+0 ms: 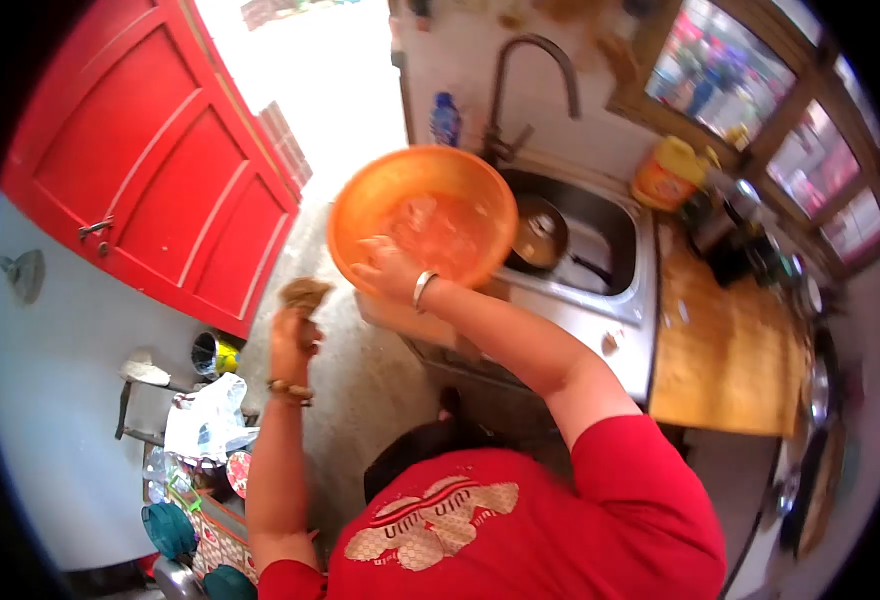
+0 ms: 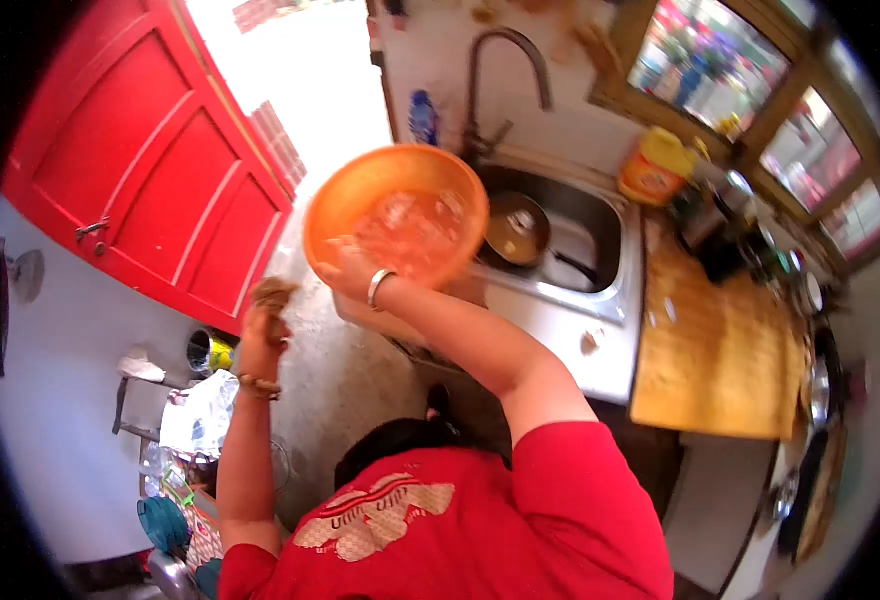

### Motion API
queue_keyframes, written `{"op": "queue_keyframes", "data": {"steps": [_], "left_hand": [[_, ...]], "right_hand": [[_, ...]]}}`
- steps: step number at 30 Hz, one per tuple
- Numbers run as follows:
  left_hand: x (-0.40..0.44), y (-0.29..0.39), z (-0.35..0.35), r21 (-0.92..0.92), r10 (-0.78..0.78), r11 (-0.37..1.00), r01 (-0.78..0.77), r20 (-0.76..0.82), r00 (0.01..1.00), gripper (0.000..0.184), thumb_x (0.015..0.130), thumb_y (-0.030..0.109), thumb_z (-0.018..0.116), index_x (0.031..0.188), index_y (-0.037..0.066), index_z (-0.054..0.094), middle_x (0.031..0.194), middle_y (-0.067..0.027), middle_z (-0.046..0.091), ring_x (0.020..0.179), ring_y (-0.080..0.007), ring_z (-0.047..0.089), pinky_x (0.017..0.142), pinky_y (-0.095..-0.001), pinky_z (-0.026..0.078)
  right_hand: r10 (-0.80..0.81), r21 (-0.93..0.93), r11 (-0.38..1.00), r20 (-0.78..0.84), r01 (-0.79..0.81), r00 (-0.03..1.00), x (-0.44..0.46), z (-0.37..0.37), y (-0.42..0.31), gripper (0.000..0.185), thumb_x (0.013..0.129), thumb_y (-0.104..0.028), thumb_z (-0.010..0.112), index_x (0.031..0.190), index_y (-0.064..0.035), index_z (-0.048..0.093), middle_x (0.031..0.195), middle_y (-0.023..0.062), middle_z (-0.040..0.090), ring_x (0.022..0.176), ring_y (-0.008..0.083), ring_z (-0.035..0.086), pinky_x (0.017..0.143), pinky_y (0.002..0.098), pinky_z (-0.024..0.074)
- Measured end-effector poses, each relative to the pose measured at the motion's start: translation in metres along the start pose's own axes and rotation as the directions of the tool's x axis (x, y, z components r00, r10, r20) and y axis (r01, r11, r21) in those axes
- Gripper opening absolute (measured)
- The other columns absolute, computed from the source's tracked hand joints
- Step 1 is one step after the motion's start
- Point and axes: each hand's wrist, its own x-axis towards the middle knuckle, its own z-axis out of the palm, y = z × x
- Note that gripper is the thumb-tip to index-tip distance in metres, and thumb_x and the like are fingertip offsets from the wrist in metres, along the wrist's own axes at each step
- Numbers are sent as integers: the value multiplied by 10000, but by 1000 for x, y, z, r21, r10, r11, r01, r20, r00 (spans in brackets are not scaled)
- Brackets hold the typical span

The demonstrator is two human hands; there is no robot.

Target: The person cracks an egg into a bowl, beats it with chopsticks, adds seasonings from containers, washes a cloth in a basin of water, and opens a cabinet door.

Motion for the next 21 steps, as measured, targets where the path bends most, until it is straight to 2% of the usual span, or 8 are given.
{"op": "queue_keyframes", "data": {"steps": [3,7,10,12,14,16,18,21], "left_hand": [[-59,-23,-42,-119,101,988,-99,8,995,320,848,151,479,1166,122,447,1044,-24,537,843,-120,540,662,-234,450],[-147,-103,-115,-421,99,907,-14,182,978,462,778,79,458,1234,57,383,1300,-118,401,1198,-227,388,938,-331,314],[-245,-169,-150,-359,-209,917,175,-56,976,442,744,65,453,1185,37,438,1240,-129,460,1146,-215,436,779,-244,413],[-320,-254,-214,-190,-455,886,423,-186,871,300,751,122,478,1033,38,538,1017,-110,581,841,-186,569,638,-253,449],[-397,-283,-224,-45,-606,771,635,-355,712,280,736,132,497,994,34,546,968,-106,581,805,-183,566,621,-258,444],[-453,-295,-227,129,-634,649,750,-455,626,262,722,141,516,955,30,554,919,-102,581,769,-180,562,604,-264,439],[-488,-298,-219,319,-609,521,792,-511,606,245,707,150,535,916,25,563,869,-97,582,733,-177,559,587,-269,435],[-504,-292,-195,544,-542,399,738,-509,669,226,685,163,563,858,19,575,795,-91,583,679,-173,554,562,-278,428]], "right_hand": [[-146,44,989,169,141,975,-96,-49,-48,235,789,-169,537,972,-23,558,941,138,541,878,304,517,787,381,408],[93,9,995,279,-99,956,-272,-84,-6,173,806,-179,509,867,-37,585,866,147,565,840,308,543,744,367,431],[639,-268,768,260,-582,724,-425,-123,65,222,776,-245,532,876,-58,598,836,137,612,800,291,584,738,361,455],[939,-521,342,226,-782,260,-485,-164,92,289,728,-274,559,886,-41,626,888,156,619,863,287,593,748,351,456],[998,-401,38,-36,-915,58,-562,-174,162,303,753,-220,502,888,28,609,948,214,597,924,323,573,778,372,458],[960,-309,-125,-276,-943,-37,-560,-216,154,330,789,-219,469,982,23,584,996,203,589,948,320,568,777,371,463],[864,-536,-164,-483,-828,142,-601,-224,227,355,819,-223,452,1100,-20,530,1098,192,546,1009,314,536,805,379,451],[896,-385,-100,-435,-918,84,-583,-261,224,452,856,-348,363,1161,-42,493,1220,127,473,1118,287,450,920,372,355]]}}
